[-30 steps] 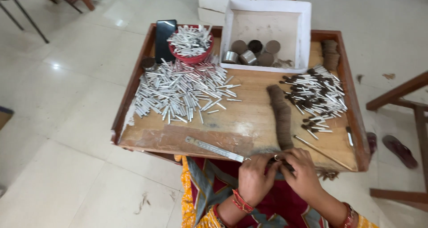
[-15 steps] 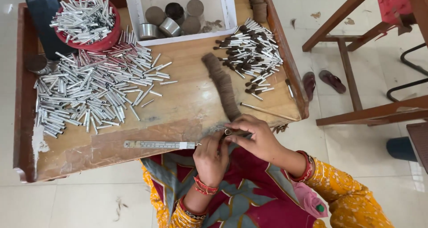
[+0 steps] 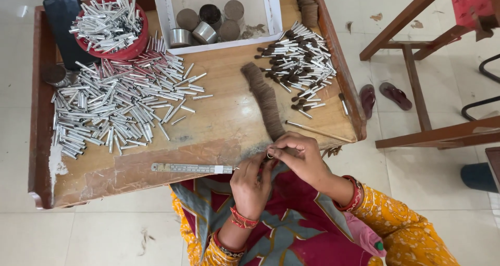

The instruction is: The worker is assembling makeup brushes by inserting bristles into metal ferrules and measuring the assembly.

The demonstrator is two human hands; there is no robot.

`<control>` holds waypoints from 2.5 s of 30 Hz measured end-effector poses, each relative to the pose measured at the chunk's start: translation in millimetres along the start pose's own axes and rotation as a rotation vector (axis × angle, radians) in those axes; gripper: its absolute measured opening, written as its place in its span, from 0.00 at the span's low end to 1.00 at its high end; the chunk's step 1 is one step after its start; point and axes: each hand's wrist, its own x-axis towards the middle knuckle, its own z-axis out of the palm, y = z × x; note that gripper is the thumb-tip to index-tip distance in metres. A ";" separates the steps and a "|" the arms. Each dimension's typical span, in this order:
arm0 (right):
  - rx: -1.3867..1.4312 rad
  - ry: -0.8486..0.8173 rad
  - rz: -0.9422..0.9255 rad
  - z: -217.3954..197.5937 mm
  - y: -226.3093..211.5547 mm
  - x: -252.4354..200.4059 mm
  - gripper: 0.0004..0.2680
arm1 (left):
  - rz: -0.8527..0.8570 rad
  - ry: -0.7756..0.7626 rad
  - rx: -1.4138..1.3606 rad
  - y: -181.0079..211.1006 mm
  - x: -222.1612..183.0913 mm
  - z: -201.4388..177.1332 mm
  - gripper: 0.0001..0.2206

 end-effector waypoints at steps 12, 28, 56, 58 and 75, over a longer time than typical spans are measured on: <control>0.559 0.061 -0.012 4.4 -6.2 -55.6 0.06 | -0.799 -0.439 -1.349 -14.4 -27.9 -9.8 0.12; 0.561 -0.001 -0.098 -0.6 -4.6 -62.9 0.05 | -0.911 -0.463 -1.354 -20.5 -33.2 -12.3 0.07; -0.215 -0.170 -0.468 -10.1 -2.8 -52.3 0.13 | -0.620 -0.571 -1.007 -23.5 -33.6 -35.4 0.07; -0.224 -0.181 -0.471 -7.8 -6.7 -52.9 0.12 | -0.601 -0.577 -1.014 -22.1 -31.3 -39.3 0.07; -0.276 0.006 -0.430 -14.5 -12.9 -49.5 0.10 | -0.045 0.132 0.401 -92.5 76.3 -107.6 0.01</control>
